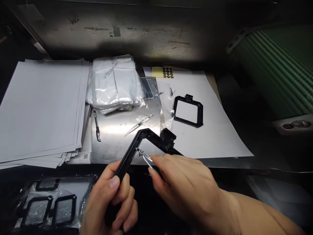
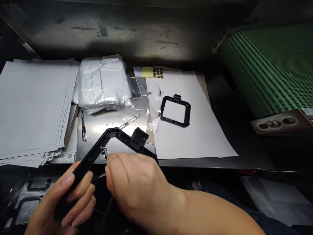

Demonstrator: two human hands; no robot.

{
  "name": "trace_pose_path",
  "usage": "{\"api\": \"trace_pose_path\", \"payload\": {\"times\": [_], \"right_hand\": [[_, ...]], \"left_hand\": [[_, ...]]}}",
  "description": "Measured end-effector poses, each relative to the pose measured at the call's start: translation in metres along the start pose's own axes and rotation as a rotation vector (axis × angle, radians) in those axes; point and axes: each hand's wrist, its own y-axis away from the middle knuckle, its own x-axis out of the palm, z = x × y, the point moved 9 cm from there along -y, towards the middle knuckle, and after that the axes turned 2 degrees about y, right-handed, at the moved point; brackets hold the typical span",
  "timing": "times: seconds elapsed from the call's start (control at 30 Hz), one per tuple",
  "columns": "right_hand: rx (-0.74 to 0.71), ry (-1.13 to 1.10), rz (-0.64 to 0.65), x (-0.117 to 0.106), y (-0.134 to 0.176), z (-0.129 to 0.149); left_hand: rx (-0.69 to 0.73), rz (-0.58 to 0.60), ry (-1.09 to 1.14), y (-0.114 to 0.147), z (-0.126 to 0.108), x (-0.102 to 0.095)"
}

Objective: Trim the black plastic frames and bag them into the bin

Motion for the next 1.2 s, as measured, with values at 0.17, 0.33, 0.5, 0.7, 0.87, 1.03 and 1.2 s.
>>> {"api": "trace_pose_path", "payload": {"times": [0.17, 0.33, 0.5, 0.7, 0.87, 1.03, 1.2], "right_hand": [[0.048, -0.025, 0.045, -0.002, 0.002, -0.008], [0.007, 0.043, 0.023, -0.004, -0.003, -0.001], [-0.007, 0.091, 0.04, -0.002, -0.007, 0.003], [-0.004, 0.059, 0.139, 0.009, -0.003, 0.006], [0.012, 0.011, 0.114, 0.007, 0.0, -0.005], [0.04, -0.11, 0.099, 0.003, 0.005, -0.005], [0.012, -0.058, 0.104, 0.006, 0.003, 0.003]], "left_hand": [[-0.008, 0.039, -0.01, 0.0, -0.001, 0.002], [0.006, 0.043, -0.041, -0.001, -0.001, 0.002], [0.015, 0.016, -0.076, 0.001, -0.001, 0.002], [0.022, 0.018, -0.031, -0.001, -0.001, 0.002], [-0.02, -0.006, 0.012, -0.001, 0.003, -0.001], [-0.05, -0.008, 0.019, 0.001, 0.004, 0.001], [-0.026, -0.024, 0.015, -0.001, 0.005, -0.002]]}}
